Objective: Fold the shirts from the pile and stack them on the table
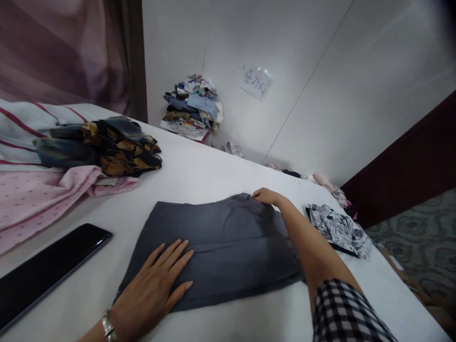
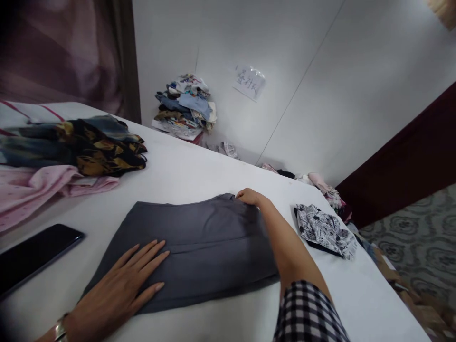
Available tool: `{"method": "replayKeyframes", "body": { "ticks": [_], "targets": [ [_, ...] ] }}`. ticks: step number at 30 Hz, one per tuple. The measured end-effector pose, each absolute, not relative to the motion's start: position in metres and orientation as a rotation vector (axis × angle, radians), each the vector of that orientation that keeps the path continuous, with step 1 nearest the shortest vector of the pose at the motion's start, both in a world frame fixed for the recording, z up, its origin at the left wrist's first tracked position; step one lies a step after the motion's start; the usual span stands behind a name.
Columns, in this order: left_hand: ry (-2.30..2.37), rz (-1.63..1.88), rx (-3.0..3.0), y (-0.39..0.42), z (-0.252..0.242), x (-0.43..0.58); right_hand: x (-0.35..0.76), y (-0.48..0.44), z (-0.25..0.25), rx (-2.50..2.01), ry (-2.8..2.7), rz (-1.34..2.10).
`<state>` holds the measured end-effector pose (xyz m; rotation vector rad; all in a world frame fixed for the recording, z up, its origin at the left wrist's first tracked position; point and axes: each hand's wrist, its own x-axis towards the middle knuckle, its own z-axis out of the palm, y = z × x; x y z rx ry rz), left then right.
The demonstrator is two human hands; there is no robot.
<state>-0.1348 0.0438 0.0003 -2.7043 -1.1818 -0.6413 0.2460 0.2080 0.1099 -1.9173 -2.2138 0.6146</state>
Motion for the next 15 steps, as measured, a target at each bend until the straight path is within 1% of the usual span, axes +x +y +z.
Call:
{"method": "replayKeyframes", "body": {
  "ticks": [1, 4, 5, 6, 7, 10, 11, 13, 15],
  "targets": [
    [-1.181, -0.653, -2.709, 0.044, 0.000, -0.135, 0.246, 0.188, 0.113, -1.864, -2.242, 0.749],
    [-1.197, -0.661, -2.740, 0.044, -0.002, -0.134, 0.246, 0.131, 0.117, -1.590, -2.225, 1.315],
    [-1.209, -0.655, -2.753, 0.044, -0.002, -0.133, 0.246, 0.119, 0.116, -1.551, -2.176, 1.397],
    [-1.220, -0.647, -2.764, 0.045, -0.002, -0.133, 0.247, 0.112, 0.116, -1.579, -2.123, 1.364],
    [-1.227, -0.639, -2.770, 0.045, -0.002, -0.132, 0.249, 0.111, 0.115, -1.661, -2.075, 1.224],
    [-1.234, -0.616, -2.776, 0.046, -0.001, -0.131, 0.257, 0.138, 0.112, -2.118, -2.017, 0.554],
    [-1.234, -0.607, -2.778, 0.047, 0.000, -0.130, 0.260, 0.150, 0.111, -2.278, -2.018, 0.403],
    [-1.249, -0.587, -2.788, 0.047, 0.002, -0.130, 0.264, 0.173, 0.109, -2.522, -2.033, 0.305],
    [-1.275, -0.569, -2.806, 0.047, 0.005, -0.129, 0.266, 0.185, 0.105, -2.633, -2.040, 0.353]
  ]
}}
